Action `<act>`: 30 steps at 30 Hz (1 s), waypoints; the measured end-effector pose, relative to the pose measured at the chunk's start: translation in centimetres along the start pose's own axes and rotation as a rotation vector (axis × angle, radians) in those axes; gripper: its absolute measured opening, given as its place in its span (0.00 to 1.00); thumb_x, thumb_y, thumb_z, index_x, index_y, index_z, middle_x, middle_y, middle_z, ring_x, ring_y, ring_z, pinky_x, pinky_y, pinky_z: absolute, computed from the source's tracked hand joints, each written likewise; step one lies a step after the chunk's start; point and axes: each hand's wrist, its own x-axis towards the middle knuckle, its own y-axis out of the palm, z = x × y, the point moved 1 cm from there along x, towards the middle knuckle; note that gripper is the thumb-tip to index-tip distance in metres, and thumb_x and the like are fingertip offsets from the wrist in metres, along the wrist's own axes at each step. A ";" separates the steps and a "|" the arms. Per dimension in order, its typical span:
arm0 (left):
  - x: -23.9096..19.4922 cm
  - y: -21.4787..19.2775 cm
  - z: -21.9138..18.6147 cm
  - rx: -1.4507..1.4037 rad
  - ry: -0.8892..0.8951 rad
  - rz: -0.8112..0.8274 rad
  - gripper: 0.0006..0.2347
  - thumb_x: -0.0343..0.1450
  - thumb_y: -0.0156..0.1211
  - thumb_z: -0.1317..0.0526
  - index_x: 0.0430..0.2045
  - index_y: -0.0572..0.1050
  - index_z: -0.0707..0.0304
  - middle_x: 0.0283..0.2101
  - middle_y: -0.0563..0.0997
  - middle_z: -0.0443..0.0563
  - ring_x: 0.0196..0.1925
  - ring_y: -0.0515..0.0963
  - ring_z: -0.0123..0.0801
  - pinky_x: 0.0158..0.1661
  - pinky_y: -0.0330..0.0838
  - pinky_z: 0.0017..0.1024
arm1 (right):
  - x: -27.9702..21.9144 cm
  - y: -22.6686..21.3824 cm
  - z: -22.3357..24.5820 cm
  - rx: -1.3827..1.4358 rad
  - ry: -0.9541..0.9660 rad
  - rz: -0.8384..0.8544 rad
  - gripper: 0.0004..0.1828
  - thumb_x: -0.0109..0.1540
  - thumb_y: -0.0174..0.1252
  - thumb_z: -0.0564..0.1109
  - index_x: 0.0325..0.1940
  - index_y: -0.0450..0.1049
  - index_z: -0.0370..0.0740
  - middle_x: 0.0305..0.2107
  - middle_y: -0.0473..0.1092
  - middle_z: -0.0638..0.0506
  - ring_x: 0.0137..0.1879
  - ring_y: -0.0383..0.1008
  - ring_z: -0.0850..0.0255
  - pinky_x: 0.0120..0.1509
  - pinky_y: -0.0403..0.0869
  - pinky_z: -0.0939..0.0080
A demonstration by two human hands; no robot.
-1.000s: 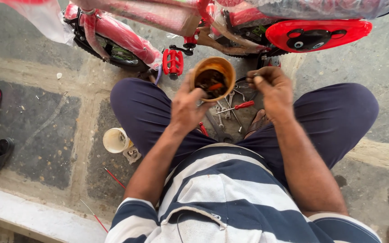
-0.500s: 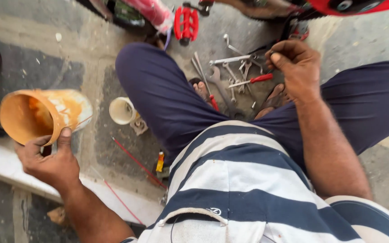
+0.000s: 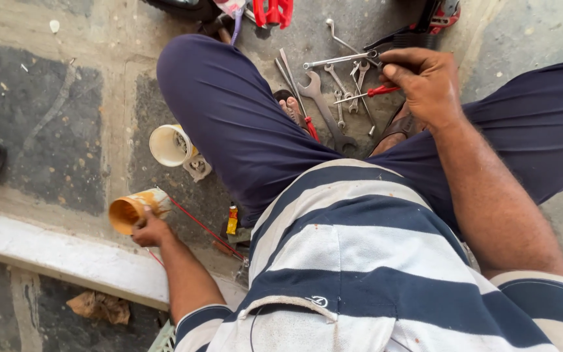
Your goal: The person sits on the ground and selects a bolt from a container. They then insert the bolt into the bicycle's crankset area and use a wrench to tighten it, securing the component to the frame.
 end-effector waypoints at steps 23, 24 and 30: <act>-15.5 -9.4 -33.5 -1.327 0.841 0.606 0.10 0.83 0.52 0.60 0.55 0.68 0.65 0.52 0.80 0.56 0.50 0.84 0.36 0.51 0.84 0.28 | 1.5 5.1 3.8 -0.035 -0.157 0.177 0.14 0.69 0.64 0.31 0.56 0.70 0.35 0.45 0.75 0.49 0.52 0.79 0.65 0.58 0.80 0.63; -17.6 -10.6 -36.4 -0.987 1.000 0.643 0.08 0.83 0.50 0.62 0.52 0.76 0.62 0.51 0.81 0.54 0.51 0.81 0.34 0.55 0.78 0.26 | 1.6 6.0 4.5 -0.017 -0.182 0.216 0.14 0.70 0.65 0.32 0.57 0.70 0.34 0.46 0.75 0.49 0.53 0.79 0.65 0.61 0.80 0.63; -28.3 -6.5 -47.6 -1.217 -0.212 2.026 0.21 0.79 0.49 0.44 0.40 0.77 0.68 0.37 0.78 0.51 0.36 0.76 0.26 0.33 0.71 0.21 | 2.7 6.9 7.0 -0.333 -0.455 0.077 0.12 0.70 0.68 0.34 0.54 0.73 0.31 0.42 0.78 0.47 0.48 0.81 0.64 0.54 0.81 0.64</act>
